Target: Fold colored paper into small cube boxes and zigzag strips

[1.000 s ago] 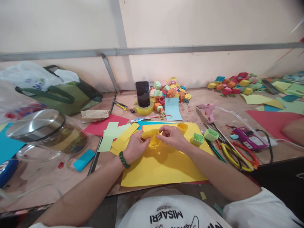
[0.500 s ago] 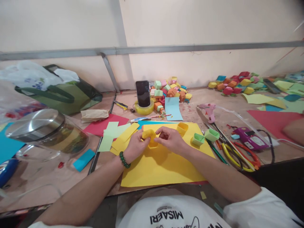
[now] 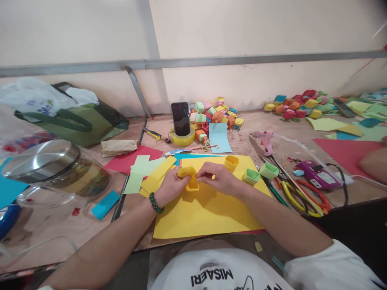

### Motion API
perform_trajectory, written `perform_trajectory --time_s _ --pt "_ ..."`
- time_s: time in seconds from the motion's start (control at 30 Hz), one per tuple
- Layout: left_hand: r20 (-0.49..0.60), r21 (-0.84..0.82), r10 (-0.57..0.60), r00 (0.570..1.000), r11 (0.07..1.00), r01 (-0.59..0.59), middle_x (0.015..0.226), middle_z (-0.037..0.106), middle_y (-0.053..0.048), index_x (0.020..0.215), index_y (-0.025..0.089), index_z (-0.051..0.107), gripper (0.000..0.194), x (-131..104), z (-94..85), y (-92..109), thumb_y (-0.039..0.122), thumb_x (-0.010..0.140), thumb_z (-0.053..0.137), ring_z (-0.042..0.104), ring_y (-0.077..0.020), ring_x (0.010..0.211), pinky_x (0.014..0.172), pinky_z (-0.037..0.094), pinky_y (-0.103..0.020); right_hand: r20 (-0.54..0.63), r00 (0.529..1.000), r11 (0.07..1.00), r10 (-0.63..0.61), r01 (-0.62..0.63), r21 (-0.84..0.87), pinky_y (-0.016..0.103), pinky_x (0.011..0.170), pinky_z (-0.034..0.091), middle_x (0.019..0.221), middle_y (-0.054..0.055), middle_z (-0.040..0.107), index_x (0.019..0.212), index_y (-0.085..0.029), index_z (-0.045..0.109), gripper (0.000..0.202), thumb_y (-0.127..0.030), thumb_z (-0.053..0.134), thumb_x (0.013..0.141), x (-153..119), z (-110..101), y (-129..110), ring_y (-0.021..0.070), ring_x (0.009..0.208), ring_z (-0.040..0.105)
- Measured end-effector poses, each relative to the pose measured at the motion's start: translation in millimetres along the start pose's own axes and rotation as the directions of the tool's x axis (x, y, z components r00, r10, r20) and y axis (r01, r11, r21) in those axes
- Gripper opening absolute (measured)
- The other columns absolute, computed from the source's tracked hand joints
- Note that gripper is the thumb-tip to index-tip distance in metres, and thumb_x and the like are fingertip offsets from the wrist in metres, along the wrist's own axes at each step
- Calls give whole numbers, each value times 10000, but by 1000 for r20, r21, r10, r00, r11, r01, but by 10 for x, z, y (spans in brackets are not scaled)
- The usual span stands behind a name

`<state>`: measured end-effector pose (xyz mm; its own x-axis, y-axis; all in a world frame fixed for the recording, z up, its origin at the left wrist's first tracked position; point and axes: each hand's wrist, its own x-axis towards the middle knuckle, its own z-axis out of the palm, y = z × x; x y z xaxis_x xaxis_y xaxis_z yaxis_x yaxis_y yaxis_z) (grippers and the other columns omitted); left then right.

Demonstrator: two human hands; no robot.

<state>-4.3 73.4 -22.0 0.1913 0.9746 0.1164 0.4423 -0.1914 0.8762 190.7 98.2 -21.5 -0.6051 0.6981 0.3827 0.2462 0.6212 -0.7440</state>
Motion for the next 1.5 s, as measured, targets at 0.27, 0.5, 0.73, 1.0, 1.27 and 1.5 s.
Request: perform_trajectory --time_s 0.27,0.5,0.73,1.0,1.27,1.5 --pt "-71 40 45 996 998 -42 607 496 21 551 176 514 152 -9 10 -34 193 700 537 487 -129 599 568 396 -249 -15 964 960 266 -263 96 231 575 450 705 -6 609 831 -179 548 73 -207 580 772 16 -51 -74 108 620 565" --pt "-180 151 335 925 938 -311 649 534 5 805 197 720 202 -48 29 5 164 783 522 539 -131 623 585 442 -253 -110 989 988 102 -88 125 232 558 471 728 2 597 897 -195 636 156 -293 645 776 13 -33 -71 98 593 536" --pt "-292 407 687 665 718 -564 724 602 -32 878 198 626 300 -173 -70 118 466 889 492 571 -163 672 612 465 -291 -244 866 887 -437 370 -277 247 622 501 816 41 556 816 -209 580 132 -81 554 797 -59 74 -258 132 731 565" --pt "-293 422 764 576 643 -639 747 599 -25 801 214 523 136 -190 -42 100 321 874 564 587 -151 683 622 474 -275 -369 791 851 -488 336 -404 306 682 524 888 61 560 916 -224 491 218 -128 605 757 -67 33 -285 177 807 569" --pt "-255 373 726 639 683 -627 740 604 -22 796 220 516 102 -236 23 82 277 841 589 587 -156 684 629 479 -278 -407 774 871 -484 386 -303 246 596 485 782 29 571 842 -228 538 174 -60 522 799 -68 53 -324 138 680 549" --pt "-258 357 643 721 757 -548 756 616 -26 937 211 601 110 -233 15 138 222 852 532 576 -162 709 654 471 -283 -347 748 807 -565 415 -420 257 606 483 767 37 589 846 -221 568 210 -28 514 785 -74 69 -324 140 679 531"
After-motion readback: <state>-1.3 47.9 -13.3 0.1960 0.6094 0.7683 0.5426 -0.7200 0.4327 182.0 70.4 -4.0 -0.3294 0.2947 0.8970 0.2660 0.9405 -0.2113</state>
